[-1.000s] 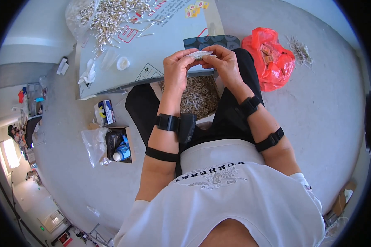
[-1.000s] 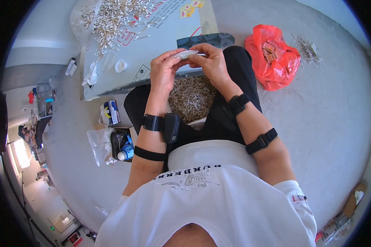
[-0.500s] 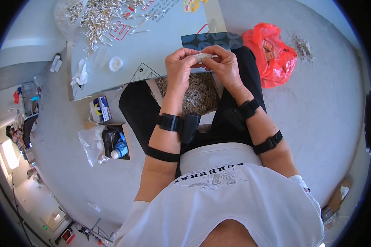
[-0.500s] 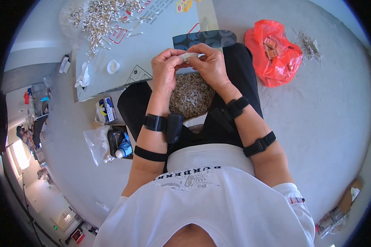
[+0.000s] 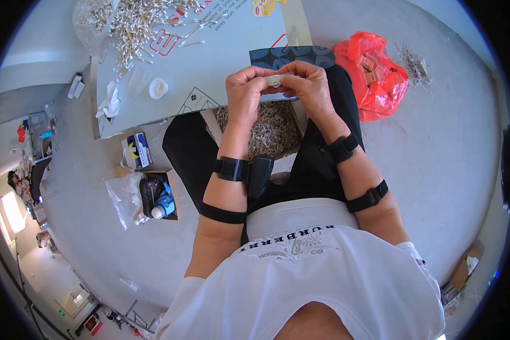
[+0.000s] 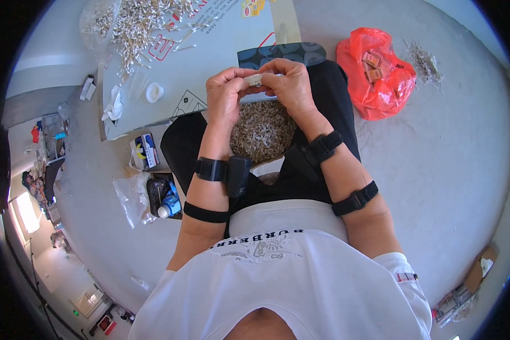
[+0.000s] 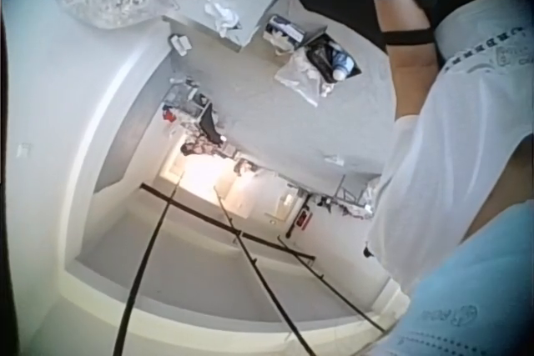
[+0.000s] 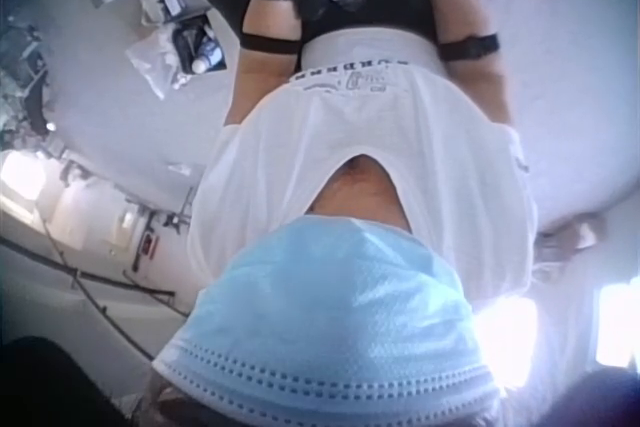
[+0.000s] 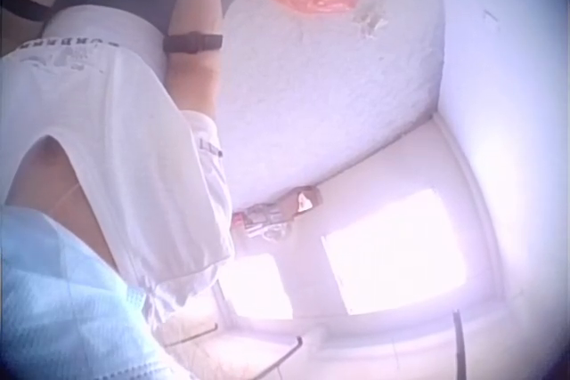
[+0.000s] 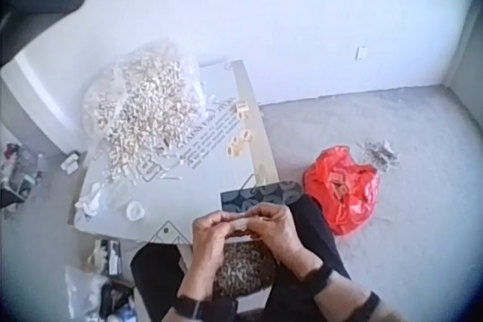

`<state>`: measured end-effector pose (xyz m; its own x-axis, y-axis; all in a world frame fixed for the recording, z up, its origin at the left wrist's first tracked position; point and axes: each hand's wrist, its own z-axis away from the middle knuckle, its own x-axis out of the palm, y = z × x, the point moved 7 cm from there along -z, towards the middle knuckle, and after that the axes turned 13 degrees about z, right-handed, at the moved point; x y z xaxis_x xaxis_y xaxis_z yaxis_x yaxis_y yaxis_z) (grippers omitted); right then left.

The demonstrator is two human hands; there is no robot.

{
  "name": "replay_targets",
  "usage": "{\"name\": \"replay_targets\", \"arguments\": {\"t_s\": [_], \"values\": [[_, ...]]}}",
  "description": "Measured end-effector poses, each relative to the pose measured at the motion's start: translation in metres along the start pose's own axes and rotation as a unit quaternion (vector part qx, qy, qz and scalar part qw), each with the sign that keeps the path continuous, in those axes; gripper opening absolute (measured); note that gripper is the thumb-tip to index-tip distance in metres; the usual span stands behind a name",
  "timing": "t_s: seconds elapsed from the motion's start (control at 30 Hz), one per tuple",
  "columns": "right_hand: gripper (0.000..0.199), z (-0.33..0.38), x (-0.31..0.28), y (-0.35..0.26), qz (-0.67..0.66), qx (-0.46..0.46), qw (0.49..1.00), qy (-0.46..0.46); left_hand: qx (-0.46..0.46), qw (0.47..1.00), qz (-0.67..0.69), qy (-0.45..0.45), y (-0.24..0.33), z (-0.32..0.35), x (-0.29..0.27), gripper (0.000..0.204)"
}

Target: Counting and packing bundles of cotton swabs into small plastic bags.

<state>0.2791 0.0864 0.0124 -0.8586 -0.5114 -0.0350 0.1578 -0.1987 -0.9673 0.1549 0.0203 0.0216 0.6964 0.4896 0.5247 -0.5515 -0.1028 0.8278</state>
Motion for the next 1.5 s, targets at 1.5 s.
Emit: {"name": "replay_targets", "arguments": {"t_s": [1.5], "values": [[0.019, 0.001, -0.004, 0.003, -0.035, -0.058, 0.995, -0.077, -0.002, 0.997, -0.003, -0.083, -0.003, 0.003, -0.009, 0.026]]}}
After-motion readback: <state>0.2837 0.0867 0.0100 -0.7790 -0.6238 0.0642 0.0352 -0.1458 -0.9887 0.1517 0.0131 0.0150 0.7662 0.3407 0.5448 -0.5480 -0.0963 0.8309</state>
